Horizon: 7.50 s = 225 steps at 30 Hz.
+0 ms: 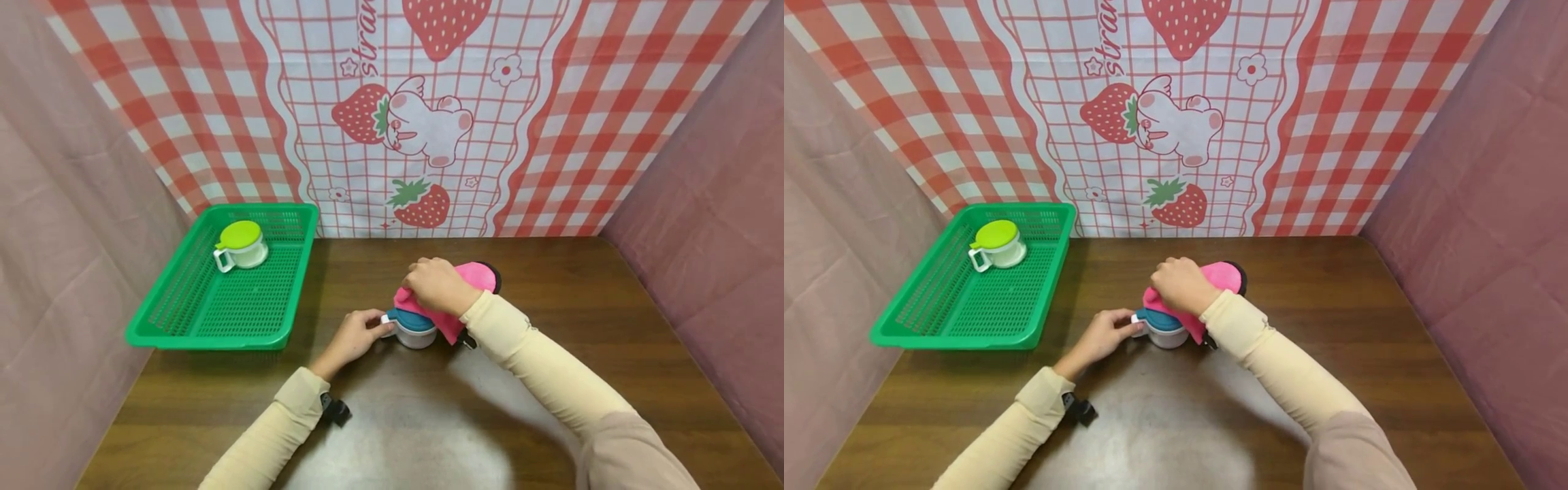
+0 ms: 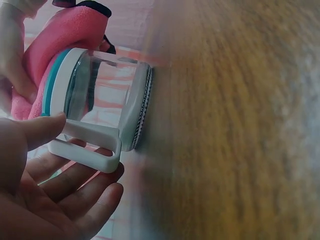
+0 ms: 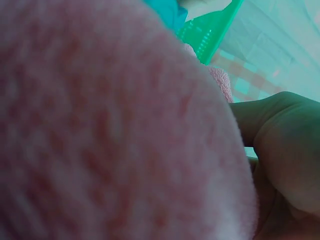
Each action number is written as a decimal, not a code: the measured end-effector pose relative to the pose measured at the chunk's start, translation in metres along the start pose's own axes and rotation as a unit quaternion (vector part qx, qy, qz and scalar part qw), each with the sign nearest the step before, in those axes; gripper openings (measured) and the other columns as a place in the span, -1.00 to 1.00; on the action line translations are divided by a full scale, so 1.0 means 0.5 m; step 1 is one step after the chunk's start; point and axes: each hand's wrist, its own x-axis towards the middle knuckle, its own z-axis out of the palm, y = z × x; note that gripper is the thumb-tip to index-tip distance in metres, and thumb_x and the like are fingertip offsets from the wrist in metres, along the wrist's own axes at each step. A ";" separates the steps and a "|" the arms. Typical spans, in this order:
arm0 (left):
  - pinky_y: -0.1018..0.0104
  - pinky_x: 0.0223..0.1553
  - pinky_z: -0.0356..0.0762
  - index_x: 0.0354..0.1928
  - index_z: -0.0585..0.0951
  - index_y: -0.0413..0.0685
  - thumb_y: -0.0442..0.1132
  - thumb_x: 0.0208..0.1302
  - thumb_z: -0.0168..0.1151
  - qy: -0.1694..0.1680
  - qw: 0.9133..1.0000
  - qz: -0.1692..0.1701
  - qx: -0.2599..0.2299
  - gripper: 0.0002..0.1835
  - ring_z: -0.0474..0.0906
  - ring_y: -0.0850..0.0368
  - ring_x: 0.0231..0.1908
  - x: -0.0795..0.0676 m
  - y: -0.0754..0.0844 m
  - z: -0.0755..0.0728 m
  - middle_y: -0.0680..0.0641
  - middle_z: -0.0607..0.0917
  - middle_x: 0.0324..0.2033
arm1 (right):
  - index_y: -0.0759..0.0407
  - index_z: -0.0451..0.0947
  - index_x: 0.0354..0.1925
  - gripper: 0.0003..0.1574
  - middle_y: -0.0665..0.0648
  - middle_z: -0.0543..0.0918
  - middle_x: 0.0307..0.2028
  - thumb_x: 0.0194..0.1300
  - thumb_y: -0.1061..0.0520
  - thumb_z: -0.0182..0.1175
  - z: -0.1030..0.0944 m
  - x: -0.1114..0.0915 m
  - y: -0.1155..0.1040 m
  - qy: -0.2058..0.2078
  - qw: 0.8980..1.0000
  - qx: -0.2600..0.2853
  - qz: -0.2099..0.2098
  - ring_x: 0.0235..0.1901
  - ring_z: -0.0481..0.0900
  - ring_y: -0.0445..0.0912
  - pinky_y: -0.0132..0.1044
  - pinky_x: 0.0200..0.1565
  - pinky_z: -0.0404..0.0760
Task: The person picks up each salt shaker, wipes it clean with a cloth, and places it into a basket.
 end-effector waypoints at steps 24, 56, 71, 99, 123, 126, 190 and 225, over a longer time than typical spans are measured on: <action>0.23 -0.14 0.57 -0.13 0.74 -0.12 -0.15 0.22 0.34 -0.016 1.000 0.002 0.002 -0.76 0.63 0.10 -0.24 -0.004 -0.003 -0.004 -0.08 0.78 -0.26 | 0.01 0.77 -0.35 -0.76 0.08 0.67 -0.47 0.11 0.30 0.25 0.016 -0.058 0.048 0.058 0.998 0.036 0.005 -0.39 0.60 0.02 -0.11 -0.37 0.59; 0.29 -0.19 0.57 -0.15 0.75 -0.10 -0.17 0.20 0.36 -0.013 1.000 0.003 0.012 -0.77 0.62 0.15 -0.28 -0.001 -0.007 -0.003 -0.07 0.79 -0.26 | -0.05 0.73 -0.40 -0.93 0.06 0.70 -0.38 0.12 0.15 0.37 -0.002 -0.066 -0.048 0.052 0.995 -0.034 -0.075 -0.32 0.60 -0.02 -0.19 -0.31 0.57; 0.28 -0.17 0.58 -0.14 0.75 -0.11 -0.15 0.18 0.38 -0.007 1.000 0.008 0.008 -0.75 0.65 0.12 -0.24 -0.002 -0.010 -0.002 -0.08 0.79 -0.27 | 0.00 0.73 -0.34 -0.80 0.03 0.56 -0.48 0.09 0.29 0.34 0.022 -0.135 0.014 0.109 0.990 0.084 -0.025 -0.39 0.54 -0.06 -0.20 -0.36 0.56; 0.32 -0.20 0.62 -0.12 0.70 -0.26 -0.28 0.18 0.37 0.040 0.998 0.009 -0.042 -0.74 0.69 0.03 -0.25 -0.005 0.003 0.004 -0.19 0.77 -0.25 | 0.11 0.75 -0.15 -0.73 0.05 0.58 -0.44 0.11 0.23 0.38 0.031 -0.185 0.045 0.092 0.983 0.145 0.056 -0.35 0.58 -0.03 -0.14 -0.36 0.57; 0.30 -0.26 0.64 -0.16 0.70 -0.30 -0.30 0.17 0.37 0.057 0.997 0.011 -0.044 -0.76 0.71 -0.01 -0.29 -0.009 0.010 0.015 -0.22 0.77 -0.29 | 0.15 0.74 -0.14 -0.72 0.09 0.70 -0.36 0.12 0.19 0.38 0.068 -0.220 0.047 0.107 0.965 0.195 0.137 -0.33 0.66 0.04 -0.01 -0.27 0.59; 0.25 -0.23 0.65 -0.17 0.70 -0.30 -0.29 0.17 0.37 0.062 0.997 0.011 -0.046 -0.77 0.71 0.00 -0.28 -0.008 0.009 0.017 -0.21 0.77 -0.29 | 0.16 0.74 -0.14 -0.72 0.09 0.69 -0.38 0.11 0.20 0.38 0.072 -0.222 0.048 0.109 0.963 0.201 0.140 -0.35 0.65 0.02 -0.04 -0.27 0.58; 0.52 -0.56 0.37 -0.18 0.71 -0.37 -0.35 0.11 0.40 0.141 0.985 -0.040 -0.096 -0.75 0.43 0.28 -0.61 -0.007 0.077 -0.060 -0.25 0.73 -0.45 | 0.11 0.76 -0.24 -0.77 0.02 0.67 -0.48 0.04 0.19 0.44 0.100 -0.265 0.056 0.137 0.954 0.226 0.142 -0.46 0.62 -0.07 -0.14 -0.35 0.55; 0.42 -0.26 0.67 0.08 0.58 -0.41 -0.32 0.33 0.22 0.115 0.973 -0.104 -0.170 -0.65 0.63 0.45 -0.36 -0.001 0.112 -0.231 -0.24 0.73 -0.15 | 0.13 0.76 -0.23 -0.77 0.02 0.66 -0.48 0.05 0.19 0.45 0.099 -0.273 0.064 0.143 0.953 0.228 0.142 -0.47 0.59 -0.09 -0.16 -0.35 0.55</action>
